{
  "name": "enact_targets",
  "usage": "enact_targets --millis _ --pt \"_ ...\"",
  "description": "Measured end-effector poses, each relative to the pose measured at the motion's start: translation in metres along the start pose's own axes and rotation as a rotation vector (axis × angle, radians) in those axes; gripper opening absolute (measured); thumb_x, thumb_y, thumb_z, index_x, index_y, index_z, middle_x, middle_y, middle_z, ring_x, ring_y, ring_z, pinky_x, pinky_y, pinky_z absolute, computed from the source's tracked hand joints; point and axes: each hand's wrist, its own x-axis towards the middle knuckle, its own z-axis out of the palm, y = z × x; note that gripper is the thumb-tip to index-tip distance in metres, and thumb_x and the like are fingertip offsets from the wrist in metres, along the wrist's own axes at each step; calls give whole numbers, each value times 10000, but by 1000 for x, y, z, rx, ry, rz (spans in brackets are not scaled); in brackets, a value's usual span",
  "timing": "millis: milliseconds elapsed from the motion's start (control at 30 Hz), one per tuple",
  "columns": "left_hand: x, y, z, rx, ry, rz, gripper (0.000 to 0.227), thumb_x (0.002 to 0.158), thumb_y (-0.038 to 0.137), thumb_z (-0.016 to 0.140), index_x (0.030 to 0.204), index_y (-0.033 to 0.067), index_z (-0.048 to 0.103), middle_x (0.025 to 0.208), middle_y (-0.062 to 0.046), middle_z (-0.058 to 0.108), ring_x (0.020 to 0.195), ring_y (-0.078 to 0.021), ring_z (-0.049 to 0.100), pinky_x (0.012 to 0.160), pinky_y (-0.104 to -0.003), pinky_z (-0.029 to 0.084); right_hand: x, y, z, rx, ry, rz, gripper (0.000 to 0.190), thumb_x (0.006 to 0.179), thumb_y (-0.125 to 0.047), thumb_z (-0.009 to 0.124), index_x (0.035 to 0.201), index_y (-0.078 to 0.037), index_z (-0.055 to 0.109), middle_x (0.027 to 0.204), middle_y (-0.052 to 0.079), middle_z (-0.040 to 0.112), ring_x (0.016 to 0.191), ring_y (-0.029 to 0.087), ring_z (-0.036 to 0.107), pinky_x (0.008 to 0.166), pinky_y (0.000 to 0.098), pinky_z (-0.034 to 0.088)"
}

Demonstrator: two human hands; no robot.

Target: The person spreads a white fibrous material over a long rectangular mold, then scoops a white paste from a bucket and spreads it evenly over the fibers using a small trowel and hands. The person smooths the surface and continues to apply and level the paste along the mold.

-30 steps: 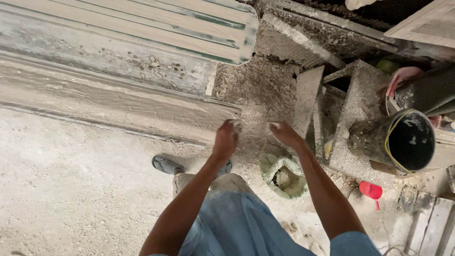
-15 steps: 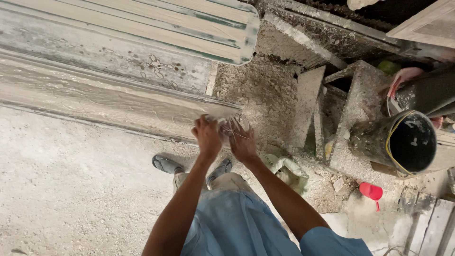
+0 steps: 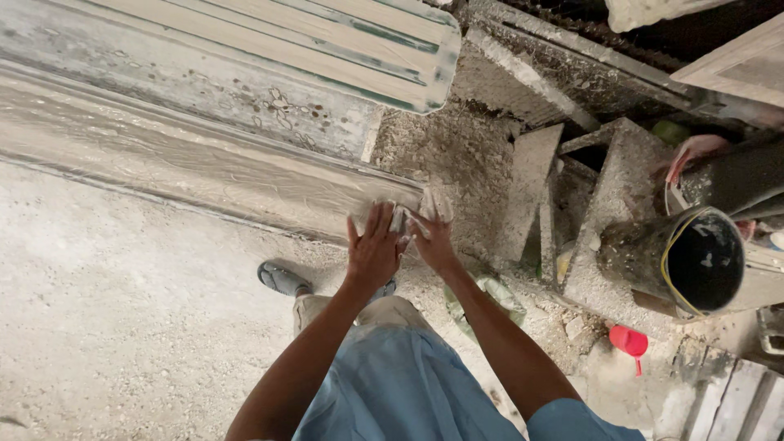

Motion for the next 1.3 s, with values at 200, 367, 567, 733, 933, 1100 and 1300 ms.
enact_targets --millis 200,367,567,733,933,1100,1300 --pt "-6 -3 9 99 254 64 455 984 385 553 1302 88 686 1624 -126 308 1525 -303 206 1139 -766 112 15 -19 -43 129 -238 87 553 1088 -436 262 1612 -262 281 1687 80 302 1300 332 576 1291 601 67" --pt "-2 1 -1 16 -6 -84 339 967 379 598 1059 80 729 1653 -164 275 1553 -341 175 1147 -786 95 36 -47 -69 -204 -424 -37 592 1066 -434 256 1636 -278 220 1672 35 283 1424 357 458 1243 649 4" --pt "-7 -5 -22 -26 87 -45 296 945 335 617 1014 68 724 1644 -182 289 1562 -364 178 1145 -791 105 28 -55 -74 -172 -362 -72 557 1107 -374 272 1646 -271 174 1716 32 197 1446 341 450 1263 674 11" --pt "-28 -21 -12 -4 86 -31 274 997 278 589 1026 24 689 1563 -291 355 1489 -439 297 1158 -713 212 18 -67 -63 -296 -431 -117 609 1086 -409 309 1641 -241 125 1724 66 50 1503 397 306 1207 685 -22" --pt "-77 -16 8 42 -19 118 275 978 283 627 1061 33 706 1424 -272 487 1349 -403 458 1123 -623 347 12 -53 -65 -276 -357 -7 595 1119 -436 307 1682 -285 183 1728 286 -29 1538 524 175 1172 650 30" --pt "-63 3 16 64 -87 81 332 880 356 713 1010 50 706 1500 -273 415 1396 -404 402 1106 -637 318 13 -30 -73 570 -292 462 665 1076 -504 286 1597 -113 154 1658 225 175 1491 388 275 1229 518 223" --pt "7 29 49 411 202 193 627 674 303 768 1283 172 691 1502 -198 414 1388 -364 376 1080 -566 357 12 -20 -68 504 -309 556 460 1073 -301 397 1422 -48 558 1218 211 701 992 299 716 947 438 609"
